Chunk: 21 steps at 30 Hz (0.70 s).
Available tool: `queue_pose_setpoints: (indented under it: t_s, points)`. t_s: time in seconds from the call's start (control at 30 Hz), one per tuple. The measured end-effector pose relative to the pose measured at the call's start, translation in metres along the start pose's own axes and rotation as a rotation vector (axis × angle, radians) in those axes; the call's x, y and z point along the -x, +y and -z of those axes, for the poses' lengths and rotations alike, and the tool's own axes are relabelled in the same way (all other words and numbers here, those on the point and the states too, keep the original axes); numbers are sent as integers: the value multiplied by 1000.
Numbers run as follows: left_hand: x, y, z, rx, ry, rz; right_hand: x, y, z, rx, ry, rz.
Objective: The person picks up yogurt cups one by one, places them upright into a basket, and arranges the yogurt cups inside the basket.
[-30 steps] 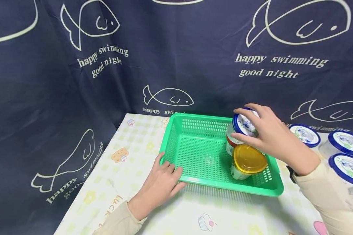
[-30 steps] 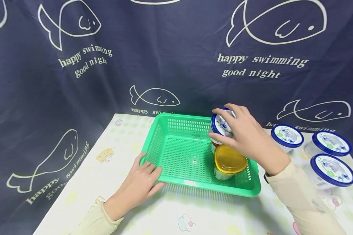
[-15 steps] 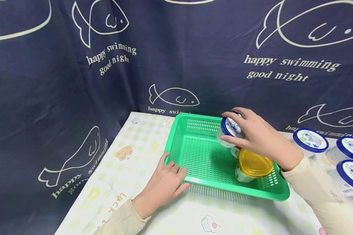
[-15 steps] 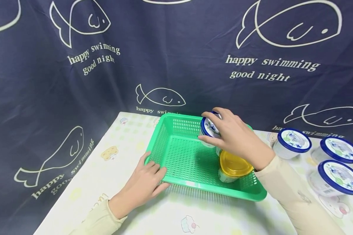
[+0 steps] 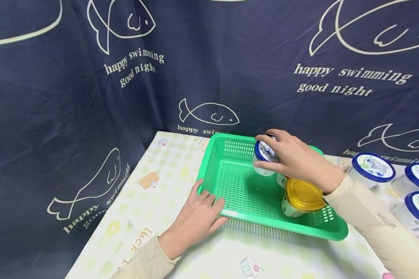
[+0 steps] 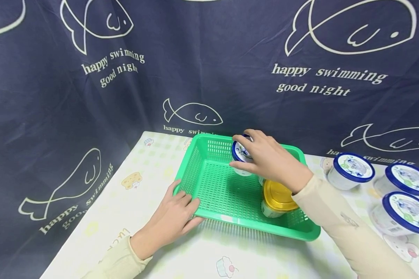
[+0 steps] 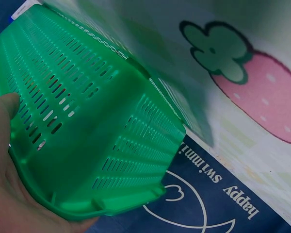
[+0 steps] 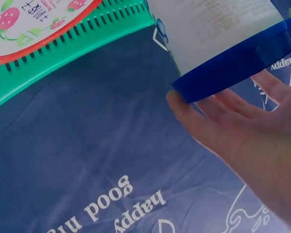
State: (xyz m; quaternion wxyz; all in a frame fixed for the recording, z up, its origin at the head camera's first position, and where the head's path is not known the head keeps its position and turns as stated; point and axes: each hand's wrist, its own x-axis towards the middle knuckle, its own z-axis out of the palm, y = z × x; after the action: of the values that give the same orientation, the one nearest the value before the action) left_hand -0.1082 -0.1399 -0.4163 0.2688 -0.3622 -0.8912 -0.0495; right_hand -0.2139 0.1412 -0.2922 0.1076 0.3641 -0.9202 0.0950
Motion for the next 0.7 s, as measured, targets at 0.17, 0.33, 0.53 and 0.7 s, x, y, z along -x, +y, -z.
queue_pose_setpoints:
  t_s: [0.17, 0.33, 0.53, 0.7]
  points:
    - [0, 0, 1, 5, -22, 10, -4, 4, -5, -30, -51, -20]
    - [-1, 1, 1, 7, -27, 11, -8, 8, -13, -41, -104, -26]
    - [-1, 0, 1, 2, -17, 4, -11, 10, -21, -45, -152, -6]
    - [-1, 0, 2, -6, -25, 4, -17, 13, -28, -18, -208, 17]
